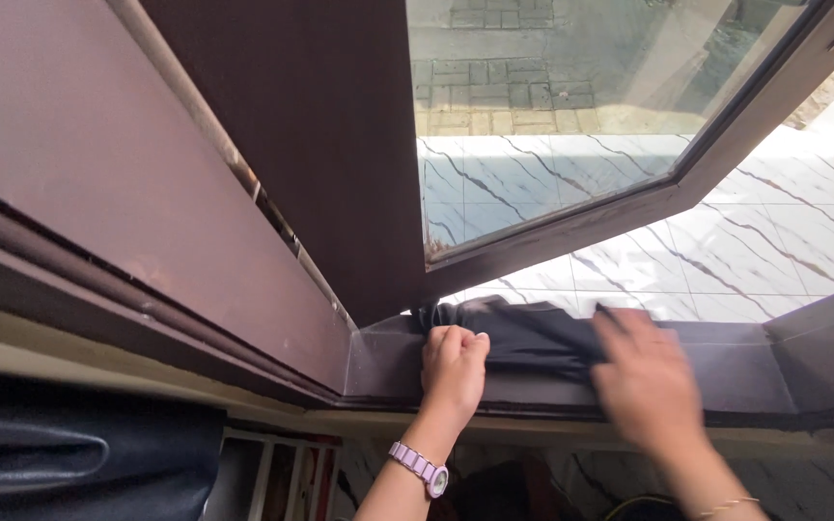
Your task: The person wipes the brown window frame with a dark cloth, moving along the bottom sill, vertical sides, and top edge. The person repeatedly wipes the same sections of the frame throughout the clip.
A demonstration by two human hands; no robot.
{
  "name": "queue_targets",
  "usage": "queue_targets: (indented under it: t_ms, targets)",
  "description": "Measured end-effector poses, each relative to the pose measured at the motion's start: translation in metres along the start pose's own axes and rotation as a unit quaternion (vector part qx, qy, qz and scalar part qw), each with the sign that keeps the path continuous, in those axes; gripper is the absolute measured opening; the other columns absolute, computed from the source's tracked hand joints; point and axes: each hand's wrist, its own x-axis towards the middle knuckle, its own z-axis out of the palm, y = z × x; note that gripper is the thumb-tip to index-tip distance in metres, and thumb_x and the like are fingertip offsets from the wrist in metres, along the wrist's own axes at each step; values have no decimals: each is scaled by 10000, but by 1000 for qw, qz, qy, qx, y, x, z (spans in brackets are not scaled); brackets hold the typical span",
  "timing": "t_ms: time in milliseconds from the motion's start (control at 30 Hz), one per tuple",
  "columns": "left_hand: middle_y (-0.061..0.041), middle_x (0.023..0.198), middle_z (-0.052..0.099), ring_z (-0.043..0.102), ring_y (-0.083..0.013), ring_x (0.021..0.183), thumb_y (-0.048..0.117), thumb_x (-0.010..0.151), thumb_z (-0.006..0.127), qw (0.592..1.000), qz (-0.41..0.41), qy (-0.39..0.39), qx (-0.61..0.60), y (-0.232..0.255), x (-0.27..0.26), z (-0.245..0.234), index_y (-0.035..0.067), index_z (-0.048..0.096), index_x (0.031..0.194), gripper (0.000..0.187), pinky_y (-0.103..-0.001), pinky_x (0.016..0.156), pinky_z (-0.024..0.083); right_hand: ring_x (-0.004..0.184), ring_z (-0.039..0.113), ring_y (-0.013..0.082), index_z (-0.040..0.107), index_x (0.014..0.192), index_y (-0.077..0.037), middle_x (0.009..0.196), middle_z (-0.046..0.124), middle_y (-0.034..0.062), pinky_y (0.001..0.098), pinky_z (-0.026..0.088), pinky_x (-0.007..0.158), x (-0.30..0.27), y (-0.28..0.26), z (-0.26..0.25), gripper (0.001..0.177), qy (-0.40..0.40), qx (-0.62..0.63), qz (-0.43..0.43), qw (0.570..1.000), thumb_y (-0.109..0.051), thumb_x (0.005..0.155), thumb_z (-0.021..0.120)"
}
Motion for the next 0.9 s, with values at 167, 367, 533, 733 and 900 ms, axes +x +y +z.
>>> queue_targets:
  t_ms: [167,367,533,733,900]
  targets:
    - [70,1081,582,519,-156,1027,370,801,492,943,293,5,159,-29,-6,-7,196,513,725,191,-409,789,342,1394,181,298,379,1357,-157,1450,310,139,504,136,1100,-22,46,-7,538,-87,1,224,971,-305,841,349]
    - [-95,980,560,583,-321,905,210,841,513,834,481,169,210,-50,16,-73,95,540,996,195,-412,766,452,973,576,300,622,950,-132,943,590,116,435,403,873,22,-106,7,280,80,-132,-44,987,-359,809,538]
    - [-168,1073,530,551,-361,1007,165,916,375,842,494,150,160,-56,14,-84,23,479,1139,284,-419,864,440,985,533,244,590,991,-151,1017,547,61,411,376,879,60,-189,56,237,62,84,-95,990,-282,807,519]
    - [-152,1058,525,555,-314,992,227,931,353,796,486,189,307,-63,14,-76,44,467,1194,340,-417,910,416,1002,521,221,570,1106,-289,1049,533,-8,393,421,778,44,-134,4,358,-60,41,-29,997,-378,760,592]
    - [-115,958,531,551,-289,898,335,888,403,790,442,219,364,-64,24,-67,63,479,1138,377,-415,865,421,891,618,233,604,1061,-343,997,572,-17,361,522,686,-19,19,16,381,27,-109,63,992,-350,682,646]
